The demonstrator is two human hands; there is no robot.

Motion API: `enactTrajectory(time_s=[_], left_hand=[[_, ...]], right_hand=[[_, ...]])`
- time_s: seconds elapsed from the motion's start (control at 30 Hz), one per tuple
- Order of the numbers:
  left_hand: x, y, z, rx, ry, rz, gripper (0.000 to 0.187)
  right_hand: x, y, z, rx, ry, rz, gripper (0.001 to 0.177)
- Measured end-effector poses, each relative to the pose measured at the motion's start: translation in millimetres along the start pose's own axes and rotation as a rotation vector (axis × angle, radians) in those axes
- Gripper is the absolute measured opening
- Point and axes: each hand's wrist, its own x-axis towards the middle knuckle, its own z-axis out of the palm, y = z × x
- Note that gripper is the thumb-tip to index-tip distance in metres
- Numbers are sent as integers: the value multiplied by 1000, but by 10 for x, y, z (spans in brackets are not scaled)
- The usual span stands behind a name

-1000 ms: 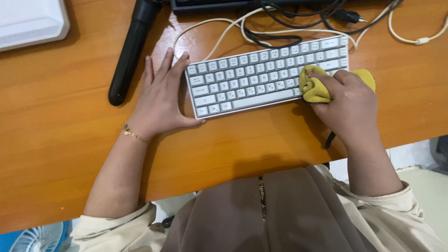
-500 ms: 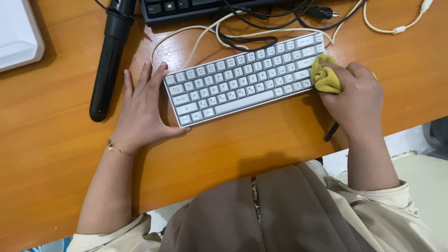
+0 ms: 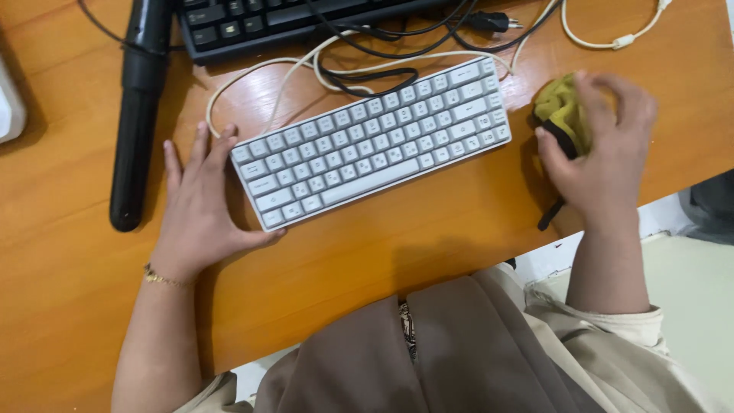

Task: Cleaning a white mechanical keyboard with a yellow cloth and then typing on it.

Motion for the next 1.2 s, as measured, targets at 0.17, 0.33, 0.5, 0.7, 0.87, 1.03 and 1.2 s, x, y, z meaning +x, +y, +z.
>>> enactTrajectory(time_s=[0.17, 0.33, 0.5, 0.7, 0.87, 1.03, 1.2], left_hand=[[27, 40, -8, 22, -13, -7, 132], [40, 67, -23, 23, -35, -30, 133], [42, 53, -6, 5, -39, -69, 131], [45, 38, -8, -1, -45, -71, 129], [61, 38, 1, 0, -75, -141, 130], [71, 31, 33, -33, -56, -157, 125], [40, -43, 60, -28, -74, -161, 129]], right_hand=[[-462, 120, 235, 297, -71, 71, 32], [-422, 28, 322, 344, -70, 16, 30], [-337, 12, 362, 341, -59, -37, 30], [-160, 25, 205, 259, -56, -71, 31], [-232, 217, 254, 112, -167, 54, 49], [-629, 450, 382, 336, -158, 370, 40], [-425, 222, 233, 624, -158, 333, 56]])
